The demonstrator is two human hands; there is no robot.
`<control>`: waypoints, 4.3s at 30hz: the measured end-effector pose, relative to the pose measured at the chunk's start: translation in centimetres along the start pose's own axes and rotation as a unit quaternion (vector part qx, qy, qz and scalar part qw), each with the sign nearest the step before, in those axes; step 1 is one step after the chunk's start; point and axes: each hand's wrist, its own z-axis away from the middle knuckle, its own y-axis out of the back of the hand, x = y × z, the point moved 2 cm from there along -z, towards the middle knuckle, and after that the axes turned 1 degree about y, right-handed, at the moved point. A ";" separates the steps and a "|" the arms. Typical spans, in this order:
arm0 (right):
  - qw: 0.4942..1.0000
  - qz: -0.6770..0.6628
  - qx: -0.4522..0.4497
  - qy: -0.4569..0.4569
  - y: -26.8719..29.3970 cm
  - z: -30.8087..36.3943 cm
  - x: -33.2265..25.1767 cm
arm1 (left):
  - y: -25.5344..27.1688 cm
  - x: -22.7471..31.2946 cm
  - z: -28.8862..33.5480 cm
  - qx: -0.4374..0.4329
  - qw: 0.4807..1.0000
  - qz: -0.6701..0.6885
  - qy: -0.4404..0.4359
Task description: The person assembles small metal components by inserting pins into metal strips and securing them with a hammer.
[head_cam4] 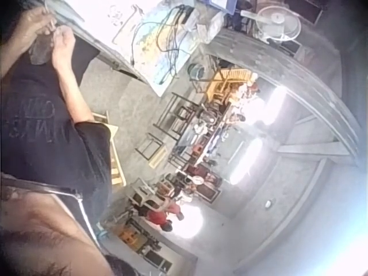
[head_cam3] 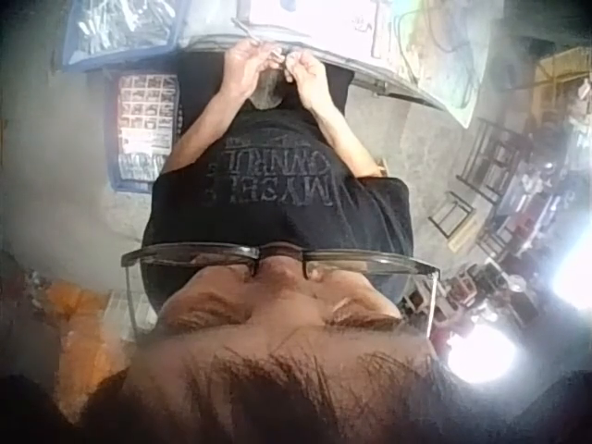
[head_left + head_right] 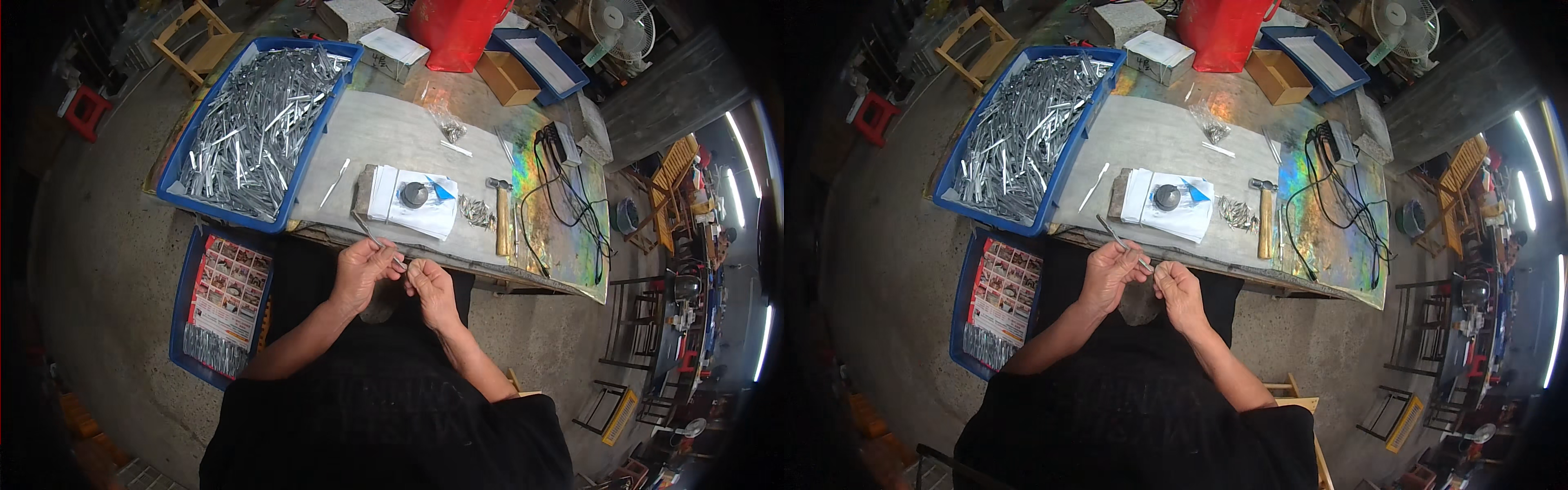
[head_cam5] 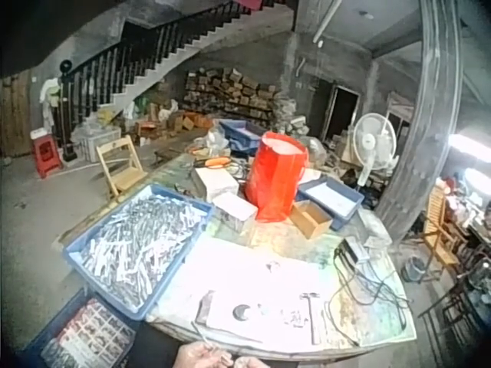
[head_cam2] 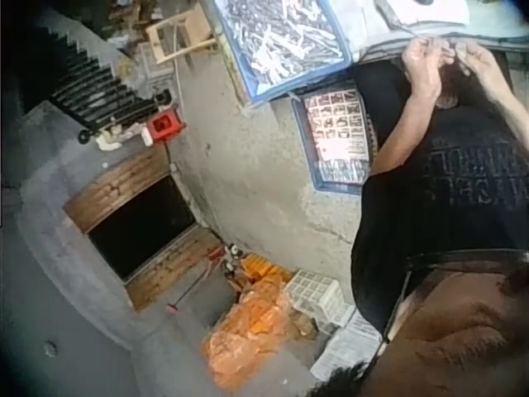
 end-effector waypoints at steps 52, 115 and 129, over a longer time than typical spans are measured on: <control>0.979 -0.023 0.152 0.135 8.3 0.9 -1.5 | -3.1 1.9 -9.8 0.051 0.941 -0.270 -0.199; 0.768 0.533 0.047 0.353 1.0 2.8 -22.7 | -3.3 2.6 -9.4 -0.020 0.784 -0.472 -0.403; 0.779 0.538 0.048 0.318 1.2 2.2 -22.2 | -3.4 2.5 -9.5 -0.020 0.772 -0.478 -0.418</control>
